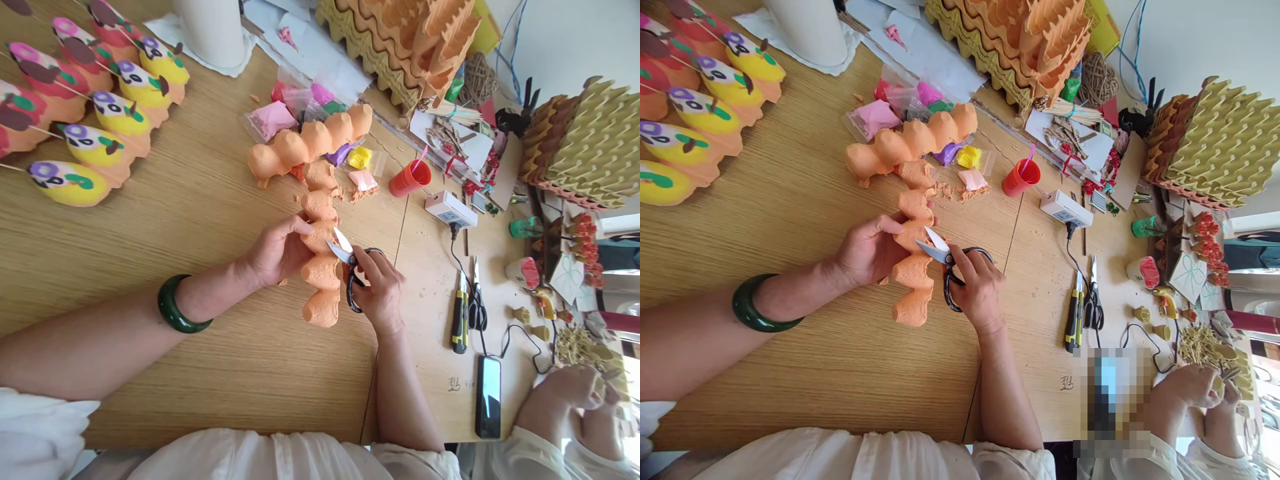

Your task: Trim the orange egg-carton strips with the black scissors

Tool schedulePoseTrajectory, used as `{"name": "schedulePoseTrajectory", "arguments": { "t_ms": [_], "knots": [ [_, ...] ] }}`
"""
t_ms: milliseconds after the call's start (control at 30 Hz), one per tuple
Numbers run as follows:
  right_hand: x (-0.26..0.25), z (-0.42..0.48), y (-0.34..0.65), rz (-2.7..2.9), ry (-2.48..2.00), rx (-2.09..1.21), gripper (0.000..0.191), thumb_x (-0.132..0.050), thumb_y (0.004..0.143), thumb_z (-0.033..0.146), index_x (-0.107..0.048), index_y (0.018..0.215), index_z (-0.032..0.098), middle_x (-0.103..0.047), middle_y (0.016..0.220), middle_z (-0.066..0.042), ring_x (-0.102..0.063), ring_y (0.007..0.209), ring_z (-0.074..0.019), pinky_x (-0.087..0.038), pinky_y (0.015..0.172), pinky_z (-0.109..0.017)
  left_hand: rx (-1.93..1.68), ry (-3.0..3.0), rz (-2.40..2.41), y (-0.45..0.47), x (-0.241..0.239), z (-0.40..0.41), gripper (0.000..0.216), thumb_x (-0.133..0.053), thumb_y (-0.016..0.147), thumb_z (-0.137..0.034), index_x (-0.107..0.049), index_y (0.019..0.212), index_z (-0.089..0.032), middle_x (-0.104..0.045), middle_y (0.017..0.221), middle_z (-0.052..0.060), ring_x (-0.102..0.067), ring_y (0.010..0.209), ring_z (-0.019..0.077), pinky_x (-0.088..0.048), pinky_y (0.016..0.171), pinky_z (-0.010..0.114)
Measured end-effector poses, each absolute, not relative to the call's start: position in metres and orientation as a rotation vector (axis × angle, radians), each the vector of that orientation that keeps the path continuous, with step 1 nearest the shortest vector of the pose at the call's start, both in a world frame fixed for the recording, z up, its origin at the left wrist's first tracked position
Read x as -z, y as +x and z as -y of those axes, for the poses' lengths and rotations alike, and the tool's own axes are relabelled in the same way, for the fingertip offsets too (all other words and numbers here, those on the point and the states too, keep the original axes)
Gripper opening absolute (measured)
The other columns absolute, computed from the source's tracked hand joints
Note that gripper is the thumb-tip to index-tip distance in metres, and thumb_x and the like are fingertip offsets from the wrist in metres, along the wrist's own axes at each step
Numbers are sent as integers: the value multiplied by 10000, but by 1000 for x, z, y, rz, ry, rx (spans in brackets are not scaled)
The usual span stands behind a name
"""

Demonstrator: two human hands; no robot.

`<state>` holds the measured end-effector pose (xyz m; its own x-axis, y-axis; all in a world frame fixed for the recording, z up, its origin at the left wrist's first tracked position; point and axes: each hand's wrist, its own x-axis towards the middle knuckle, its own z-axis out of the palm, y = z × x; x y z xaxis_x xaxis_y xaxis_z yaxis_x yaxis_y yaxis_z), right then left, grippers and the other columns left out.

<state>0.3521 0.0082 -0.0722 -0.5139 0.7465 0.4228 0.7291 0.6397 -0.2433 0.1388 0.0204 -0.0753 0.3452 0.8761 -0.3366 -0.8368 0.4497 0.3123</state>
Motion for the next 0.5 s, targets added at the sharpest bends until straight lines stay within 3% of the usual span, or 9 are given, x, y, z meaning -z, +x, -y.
{"name": "schedulePoseTrajectory", "arguments": {
  "t_ms": [500],
  "knots": [
    [77,-7,357,2457,-1143,55,330,-582,975,165,-698,1284,176,-695,808,-38,-626,712,-157,-427,616,-279,-1090,176,-515,138,80,-21,188,-678,718,-170,-660,905,-155,-694,872,26,-663,854,219,-506,889,407]
  ]
}}
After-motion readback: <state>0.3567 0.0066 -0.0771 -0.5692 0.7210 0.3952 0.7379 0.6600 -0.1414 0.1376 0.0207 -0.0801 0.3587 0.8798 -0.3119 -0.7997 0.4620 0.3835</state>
